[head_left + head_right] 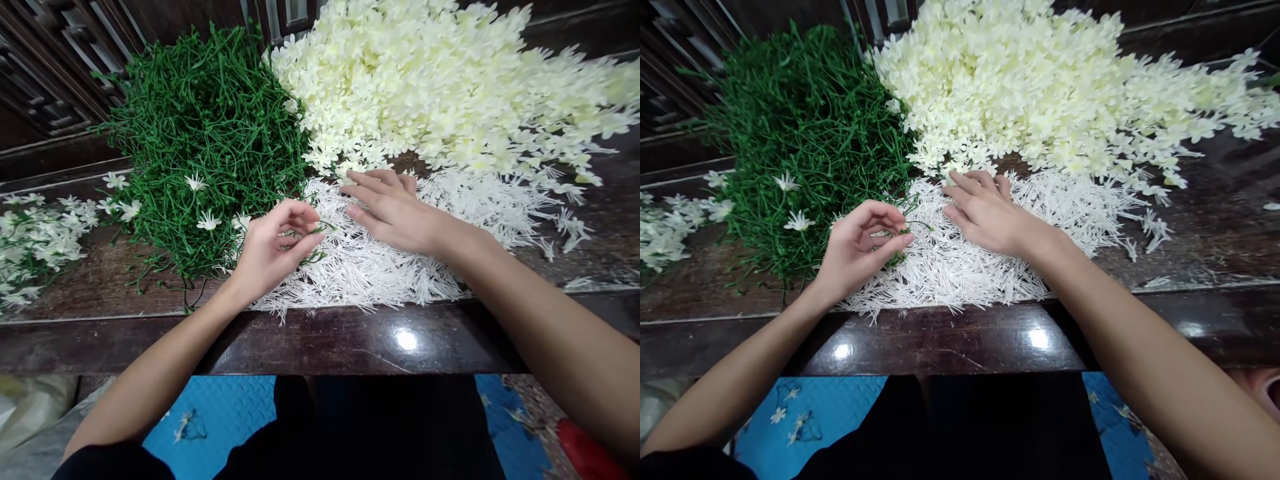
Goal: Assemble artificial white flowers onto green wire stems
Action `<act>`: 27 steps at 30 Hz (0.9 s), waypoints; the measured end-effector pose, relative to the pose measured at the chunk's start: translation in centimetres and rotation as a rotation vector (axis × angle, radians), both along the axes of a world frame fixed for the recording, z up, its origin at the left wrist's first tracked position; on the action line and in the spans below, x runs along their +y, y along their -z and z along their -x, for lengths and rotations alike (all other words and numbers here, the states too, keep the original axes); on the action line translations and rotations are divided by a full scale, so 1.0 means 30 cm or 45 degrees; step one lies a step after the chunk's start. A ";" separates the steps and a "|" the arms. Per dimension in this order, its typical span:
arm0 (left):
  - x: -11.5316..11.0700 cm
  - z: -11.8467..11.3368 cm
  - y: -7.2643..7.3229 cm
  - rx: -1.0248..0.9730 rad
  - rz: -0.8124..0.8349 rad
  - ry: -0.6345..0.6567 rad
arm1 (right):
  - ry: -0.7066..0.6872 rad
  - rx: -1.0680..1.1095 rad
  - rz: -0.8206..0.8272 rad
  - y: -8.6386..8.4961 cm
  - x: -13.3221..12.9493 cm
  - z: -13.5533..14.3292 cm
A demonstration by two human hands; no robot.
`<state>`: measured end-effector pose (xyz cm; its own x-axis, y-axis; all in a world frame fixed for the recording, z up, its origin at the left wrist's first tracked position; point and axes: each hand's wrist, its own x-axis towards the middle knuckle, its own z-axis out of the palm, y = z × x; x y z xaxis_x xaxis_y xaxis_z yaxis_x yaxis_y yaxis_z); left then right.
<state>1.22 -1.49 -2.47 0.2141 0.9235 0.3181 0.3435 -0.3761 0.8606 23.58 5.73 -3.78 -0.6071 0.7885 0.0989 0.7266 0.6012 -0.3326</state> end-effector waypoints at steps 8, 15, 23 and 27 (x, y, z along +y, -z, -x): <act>0.005 0.001 0.012 -0.018 0.008 -0.060 | 0.034 0.066 -0.095 -0.003 -0.011 0.018; 0.004 0.008 0.002 0.059 -0.020 -0.029 | 0.202 0.736 0.018 -0.080 -0.044 0.030; 0.001 -0.003 -0.001 0.011 -0.013 -0.042 | 0.074 1.094 0.504 -0.101 -0.099 0.075; 0.004 0.000 0.012 -0.014 -0.111 -0.040 | -0.036 1.108 0.634 -0.098 -0.108 0.073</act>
<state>1.23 -1.38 -2.81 0.1819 0.8986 0.3994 0.3472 -0.4387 0.8289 21.37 2.48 -0.83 -0.4996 0.8473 0.1801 0.0985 0.2622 -0.9600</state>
